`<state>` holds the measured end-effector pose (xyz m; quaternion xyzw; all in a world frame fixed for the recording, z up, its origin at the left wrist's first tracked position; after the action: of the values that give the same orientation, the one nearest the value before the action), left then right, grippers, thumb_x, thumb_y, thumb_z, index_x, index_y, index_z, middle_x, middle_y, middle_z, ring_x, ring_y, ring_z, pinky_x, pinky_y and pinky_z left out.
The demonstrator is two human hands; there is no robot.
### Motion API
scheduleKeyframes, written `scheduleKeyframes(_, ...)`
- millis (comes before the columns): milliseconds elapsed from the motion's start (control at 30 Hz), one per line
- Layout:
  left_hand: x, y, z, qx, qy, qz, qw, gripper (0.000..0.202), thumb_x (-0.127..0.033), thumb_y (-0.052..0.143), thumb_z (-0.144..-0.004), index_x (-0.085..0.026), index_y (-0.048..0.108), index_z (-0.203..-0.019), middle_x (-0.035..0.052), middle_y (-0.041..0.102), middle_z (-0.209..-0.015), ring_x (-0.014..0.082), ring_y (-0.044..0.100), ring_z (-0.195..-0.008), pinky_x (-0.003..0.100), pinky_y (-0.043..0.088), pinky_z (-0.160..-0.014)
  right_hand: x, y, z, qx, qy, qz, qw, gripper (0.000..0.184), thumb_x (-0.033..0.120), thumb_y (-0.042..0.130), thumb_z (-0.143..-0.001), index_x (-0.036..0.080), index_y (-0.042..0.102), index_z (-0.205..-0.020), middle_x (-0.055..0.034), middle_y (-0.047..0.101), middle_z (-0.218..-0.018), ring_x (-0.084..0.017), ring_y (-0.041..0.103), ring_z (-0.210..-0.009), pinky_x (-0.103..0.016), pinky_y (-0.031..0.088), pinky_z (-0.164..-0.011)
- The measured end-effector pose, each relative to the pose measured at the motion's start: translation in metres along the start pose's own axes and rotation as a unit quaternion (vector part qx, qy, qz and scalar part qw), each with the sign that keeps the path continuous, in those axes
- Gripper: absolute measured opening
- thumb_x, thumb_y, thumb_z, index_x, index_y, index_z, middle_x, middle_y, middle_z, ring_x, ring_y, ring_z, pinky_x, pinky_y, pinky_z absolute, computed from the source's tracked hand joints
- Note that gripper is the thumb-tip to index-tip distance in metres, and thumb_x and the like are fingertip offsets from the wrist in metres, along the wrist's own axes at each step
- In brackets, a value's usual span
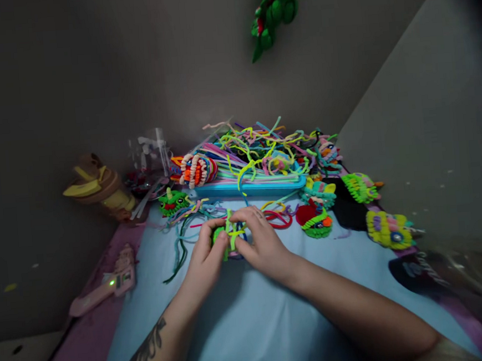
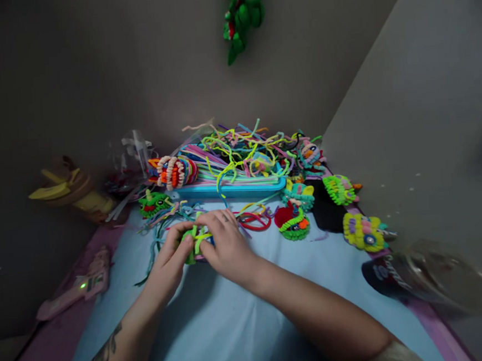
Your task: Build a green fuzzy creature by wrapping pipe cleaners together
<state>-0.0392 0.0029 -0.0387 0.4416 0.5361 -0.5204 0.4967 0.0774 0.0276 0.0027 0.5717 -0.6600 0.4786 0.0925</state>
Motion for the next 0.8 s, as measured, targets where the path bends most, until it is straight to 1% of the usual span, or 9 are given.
scheduleKeyframes(100, 0.0, -0.001, 0.0, -0.008, 0.001, 0.039, 0.999, 0.028, -0.038, 0.051, -0.087, -0.019, 0.052, -0.107, 0.0031, 0.057, -0.097, 0.0158, 0.054, -0.086, 0.026, 0.044, -0.074, 0.008, -0.006, 0.001, -0.038, -0.044, 0.037, 0.998, 0.018, 0.008, 0.054, -0.079, 0.02, 0.061, -0.091, -0.0073, 0.056, -0.099, -0.023, 0.05, -0.097, -0.041, 0.042, -0.089)
scheduleKeyframes(167, 0.003, -0.001, 0.0, -0.014, -0.002, 0.059, 0.998, 0.029, -0.04, 0.053, -0.086, -0.02, 0.052, -0.106, 0.0027, 0.056, -0.097, 0.0154, 0.054, -0.085, 0.026, 0.044, -0.073, 0.014, -0.011, 0.003, -0.068, -0.073, 0.082, 0.992, 0.013, 0.01, 0.057, -0.081, 0.021, 0.064, -0.081, -0.0062, 0.055, -0.091, -0.022, 0.049, -0.093, -0.039, 0.042, -0.085)
scheduleKeyframes(267, 0.005, -0.004, -0.001, -0.037, 0.004, 0.064, 0.997, 0.028, -0.041, 0.056, -0.086, -0.021, 0.053, -0.106, 0.0023, 0.056, -0.098, 0.0153, 0.053, -0.089, 0.025, 0.043, -0.077, 0.025, -0.017, 0.007, -0.093, -0.124, 0.125, 0.98, 0.014, 0.012, 0.059, -0.082, 0.023, 0.067, -0.08, -0.0039, 0.057, -0.078, -0.02, 0.048, -0.085, -0.036, 0.042, -0.079)
scheduleKeyframes(333, 0.006, -0.007, -0.001, -0.045, 0.012, 0.077, 0.996, 0.029, -0.04, 0.059, -0.084, -0.022, 0.054, -0.105, 0.0021, 0.056, -0.1, 0.0157, 0.052, -0.094, 0.025, 0.042, -0.081, 0.029, -0.019, 0.008, -0.092, -0.151, 0.128, 0.976, 0.016, 0.011, 0.057, -0.083, 0.024, 0.068, -0.084, -0.0031, 0.062, -0.078, -0.02, 0.05, -0.086, -0.038, 0.041, -0.08)
scheduleKeyframes(433, 0.007, -0.003, -0.003, 0.005, 0.006, 0.123, 0.992, 0.031, -0.041, 0.065, -0.08, -0.021, 0.057, -0.102, 0.0024, 0.057, -0.099, 0.0159, 0.052, -0.093, 0.025, 0.042, -0.079, 0.027, -0.026, 0.005, -0.098, -0.158, 0.119, 0.975, 0.021, 0.008, 0.055, -0.081, 0.023, 0.068, -0.087, -0.0027, 0.068, -0.083, -0.021, 0.052, -0.091, -0.041, 0.041, -0.085)
scheduleKeyframes(533, 0.006, 0.006, -0.002, 0.078, -0.016, 0.167, 0.983, 0.033, -0.042, 0.07, -0.076, -0.02, 0.06, -0.097, 0.0019, 0.057, -0.09, 0.0145, 0.052, -0.082, 0.024, 0.042, -0.071, 0.02, -0.035, -0.001, -0.108, -0.138, 0.106, 0.979, 0.02, 0.006, 0.056, -0.08, 0.023, 0.066, -0.084, -0.0019, 0.07, -0.082, -0.022, 0.053, -0.092, -0.043, 0.041, -0.087)
scheduleKeyframes(600, 0.006, 0.011, -0.001, 0.106, -0.032, 0.186, 0.976, 0.035, -0.041, 0.074, -0.072, -0.019, 0.06, -0.095, 0.0008, 0.057, -0.084, 0.0132, 0.052, -0.076, 0.023, 0.041, -0.067, 0.016, -0.041, -0.005, -0.112, -0.128, 0.097, 0.981, 0.018, 0.006, 0.059, -0.079, 0.023, 0.066, -0.082, -0.0013, 0.07, -0.081, -0.022, 0.054, -0.092, -0.044, 0.042, -0.088)
scheduleKeyframes(700, 0.006, 0.015, 0.0, 0.121, -0.037, 0.194, 0.973, 0.035, -0.039, 0.078, -0.068, -0.018, 0.062, -0.09, 0.0, 0.058, -0.079, 0.0124, 0.052, -0.072, 0.023, 0.04, -0.065, 0.016, -0.044, -0.01, -0.095, -0.134, 0.075, 0.984, 0.02, 0.004, 0.058, -0.077, 0.023, 0.065, -0.08, -0.0007, 0.07, -0.08, -0.021, 0.056, -0.091, -0.042, 0.043, -0.088)
scheduleKeyframes(800, 0.008, 0.011, -0.002, 0.095, -0.034, 0.195, 0.976, 0.032, -0.037, 0.079, -0.067, -0.017, 0.062, -0.086, -0.0002, 0.06, -0.076, 0.0121, 0.053, -0.07, 0.023, 0.04, -0.065, 0.022, -0.038, -0.013, -0.022, -0.16, 0.038, 0.986, 0.025, 0.0, 0.054, -0.076, 0.023, 0.064, -0.081, 0.0007, 0.071, -0.078, -0.019, 0.057, -0.089, -0.04, 0.044, -0.088)
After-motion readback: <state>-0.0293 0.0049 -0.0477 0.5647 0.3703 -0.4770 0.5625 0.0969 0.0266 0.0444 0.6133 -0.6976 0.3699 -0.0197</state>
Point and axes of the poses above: each hand's wrist, its own z-axis away from the middle knuckle, its own y-axis out of the palm, x = y × z, the point moved 8 cm from there along -z, towards the middle knuckle
